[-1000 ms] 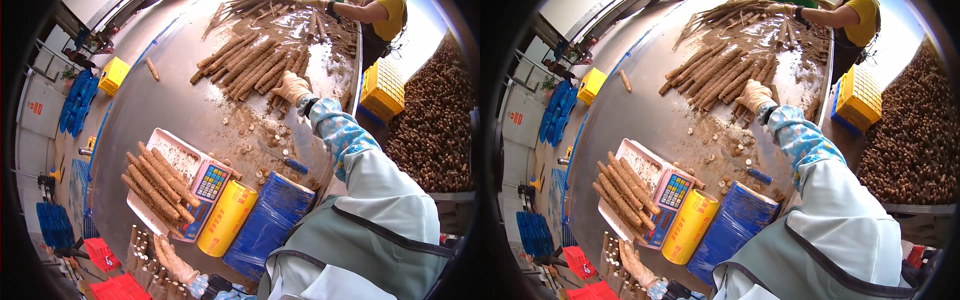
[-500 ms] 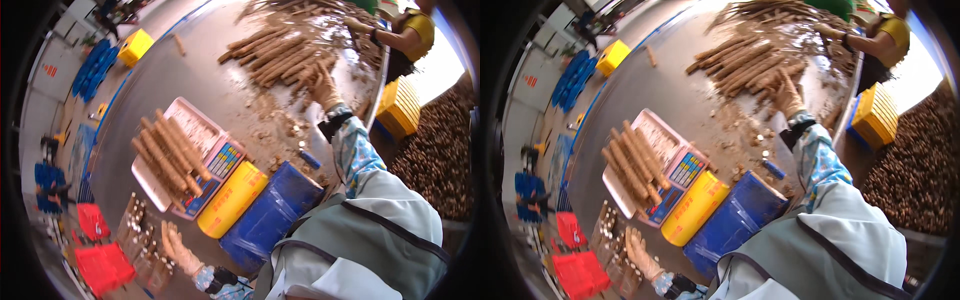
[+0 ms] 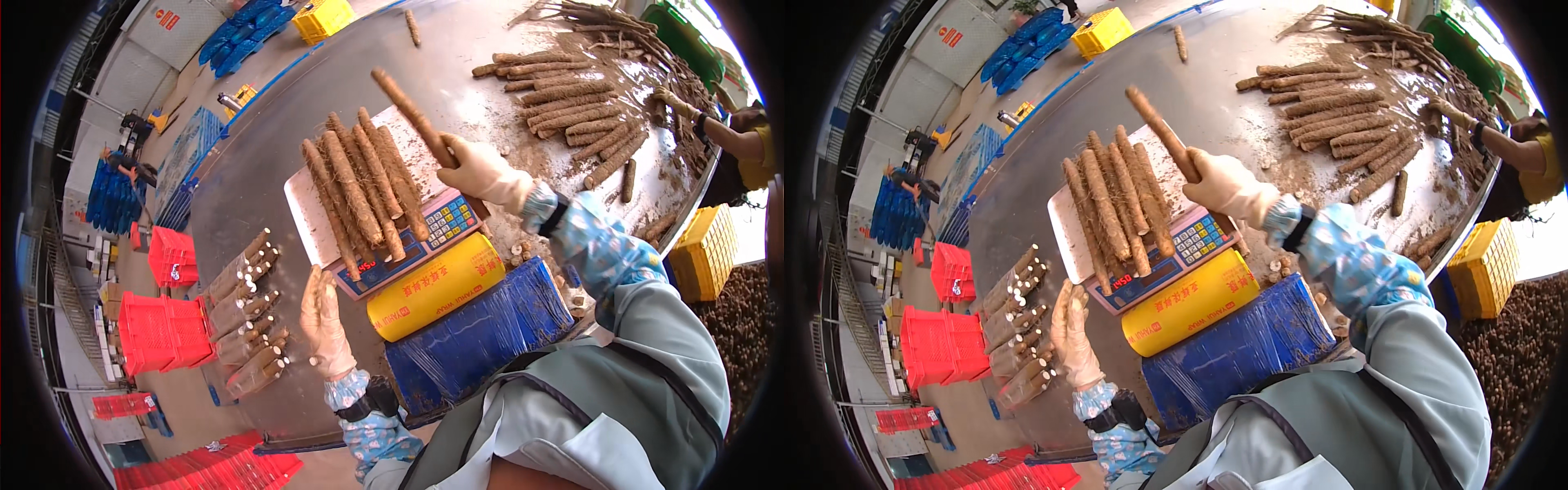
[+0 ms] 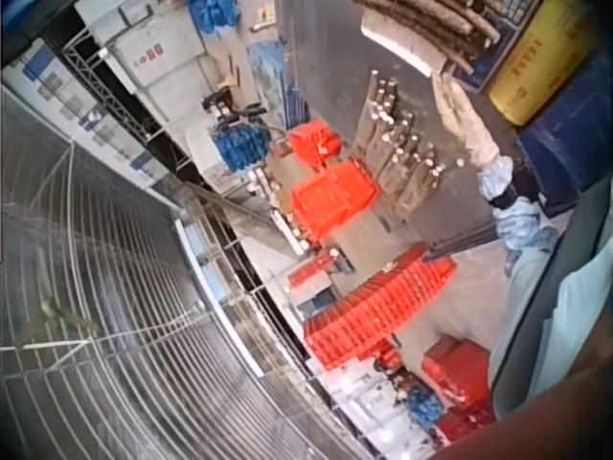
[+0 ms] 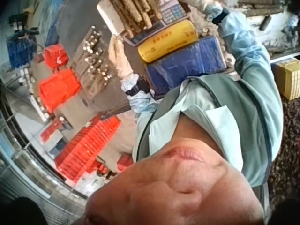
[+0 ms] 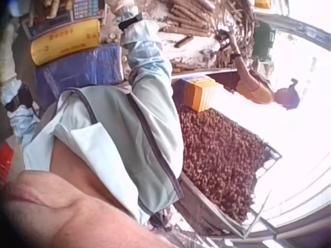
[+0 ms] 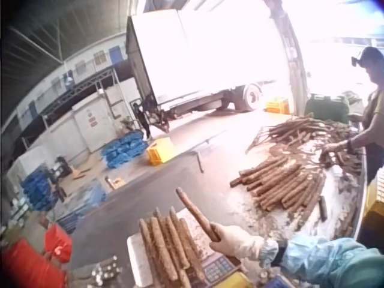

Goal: The person weighs long root vegetables on a digital scale, wraps them in plastic film, and places the bundles on a table. The person repeats this process for multiple batches of vegetables in a warehouse setting.

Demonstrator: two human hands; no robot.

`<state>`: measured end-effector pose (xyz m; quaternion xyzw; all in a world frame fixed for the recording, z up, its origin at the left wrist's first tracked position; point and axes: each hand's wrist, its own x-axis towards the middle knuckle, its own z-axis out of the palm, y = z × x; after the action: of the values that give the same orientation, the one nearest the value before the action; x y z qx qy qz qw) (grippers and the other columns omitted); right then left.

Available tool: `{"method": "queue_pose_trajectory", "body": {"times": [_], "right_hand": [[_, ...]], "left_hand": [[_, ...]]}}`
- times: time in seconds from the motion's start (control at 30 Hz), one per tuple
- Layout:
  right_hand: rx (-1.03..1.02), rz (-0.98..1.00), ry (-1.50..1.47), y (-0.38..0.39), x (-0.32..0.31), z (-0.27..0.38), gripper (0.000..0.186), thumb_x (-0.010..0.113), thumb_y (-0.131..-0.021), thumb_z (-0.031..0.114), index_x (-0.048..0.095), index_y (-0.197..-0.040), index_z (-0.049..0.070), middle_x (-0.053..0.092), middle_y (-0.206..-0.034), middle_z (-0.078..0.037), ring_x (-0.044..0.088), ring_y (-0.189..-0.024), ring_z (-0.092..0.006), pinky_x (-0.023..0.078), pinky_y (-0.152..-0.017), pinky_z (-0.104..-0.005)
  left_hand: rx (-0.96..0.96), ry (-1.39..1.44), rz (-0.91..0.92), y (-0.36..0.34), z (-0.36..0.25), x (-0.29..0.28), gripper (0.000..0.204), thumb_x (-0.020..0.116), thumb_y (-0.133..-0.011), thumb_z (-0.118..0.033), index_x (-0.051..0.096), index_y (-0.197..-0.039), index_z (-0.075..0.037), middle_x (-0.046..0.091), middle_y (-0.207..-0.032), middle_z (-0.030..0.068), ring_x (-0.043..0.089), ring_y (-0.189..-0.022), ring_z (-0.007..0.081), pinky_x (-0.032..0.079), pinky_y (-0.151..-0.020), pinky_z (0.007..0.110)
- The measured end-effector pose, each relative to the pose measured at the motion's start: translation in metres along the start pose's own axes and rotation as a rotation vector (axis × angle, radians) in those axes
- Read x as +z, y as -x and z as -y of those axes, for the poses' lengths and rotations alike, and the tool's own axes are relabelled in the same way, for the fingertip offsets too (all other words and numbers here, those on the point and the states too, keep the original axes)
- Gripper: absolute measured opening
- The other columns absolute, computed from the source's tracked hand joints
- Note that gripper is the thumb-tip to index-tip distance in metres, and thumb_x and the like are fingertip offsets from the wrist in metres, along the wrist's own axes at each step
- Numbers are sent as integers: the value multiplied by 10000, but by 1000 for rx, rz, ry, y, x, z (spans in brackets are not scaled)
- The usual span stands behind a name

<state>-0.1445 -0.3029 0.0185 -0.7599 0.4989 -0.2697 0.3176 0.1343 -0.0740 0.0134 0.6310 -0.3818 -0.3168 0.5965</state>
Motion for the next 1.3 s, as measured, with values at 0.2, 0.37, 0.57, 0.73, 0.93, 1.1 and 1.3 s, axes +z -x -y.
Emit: {"method": "queue_pose_trajectory", "body": {"times": [0.2,0.37,0.57,0.73,0.93,1.1,1.3], "right_hand": [[-124,-3,454,-29,28,-7,375,700,-867,274,624,-1104,-8,701,-989,-270,712,-863,-423,580,-781,-496],[-180,96,148,-31,33,26,550,670,-949,473,680,-825,-62,680,-774,-277,706,-755,-434,573,-694,-487],[-119,209,49,-77,80,39,675,663,-942,575,734,-920,-95,712,-838,-294,724,-807,-406,575,-765,-448],[83,337,-90,-76,74,53,708,728,-896,588,723,-1011,-110,740,-897,-248,741,-860,-343,581,-783,-424],[184,255,-464,-66,80,41,642,766,-890,458,658,-1275,-44,721,-1154,-249,691,-1107,-344,529,-975,-406],[-57,308,-743,-21,48,73,698,711,-946,311,452,-1475,-64,619,-1354,-236,599,-1256,-315,481,-1068,-384],[-248,55,-667,61,52,78,733,649,-989,283,291,-1482,-127,573,-1304,-339,565,-1259,-404,469,-1058,-429]], "left_hand": [[15,38,54,-12,1,-2,603,689,-1009,-330,533,-1458,42,615,-1391,159,588,-1291,224,430,-1142,367],[-29,-208,148,-64,-8,12,680,638,-1029,-391,457,-1497,68,527,-1498,213,490,-1408,264,393,-1177,365],[-169,-319,97,-184,39,20,953,662,-877,-731,617,-1301,121,666,-1285,221,603,-1220,288,451,-1053,392],[-174,-214,142,-190,32,94,786,777,-825,-665,709,-1204,21,717,-1095,118,650,-1022,225,509,-891,362],[-548,579,343,-157,27,107,758,826,-859,-467,545,-1416,-38,669,-1246,124,671,-1095,248,565,-973,409],[-439,662,259,-110,13,103,779,838,-863,-379,478,-1477,-62,608,-1363,120,615,-1217,264,520,-1068,432],[-322,783,441,-31,-43,90,756,776,-897,-313,426,-1519,-62,569,-1403,128,586,-1260,286,503,-1096,453]]}}
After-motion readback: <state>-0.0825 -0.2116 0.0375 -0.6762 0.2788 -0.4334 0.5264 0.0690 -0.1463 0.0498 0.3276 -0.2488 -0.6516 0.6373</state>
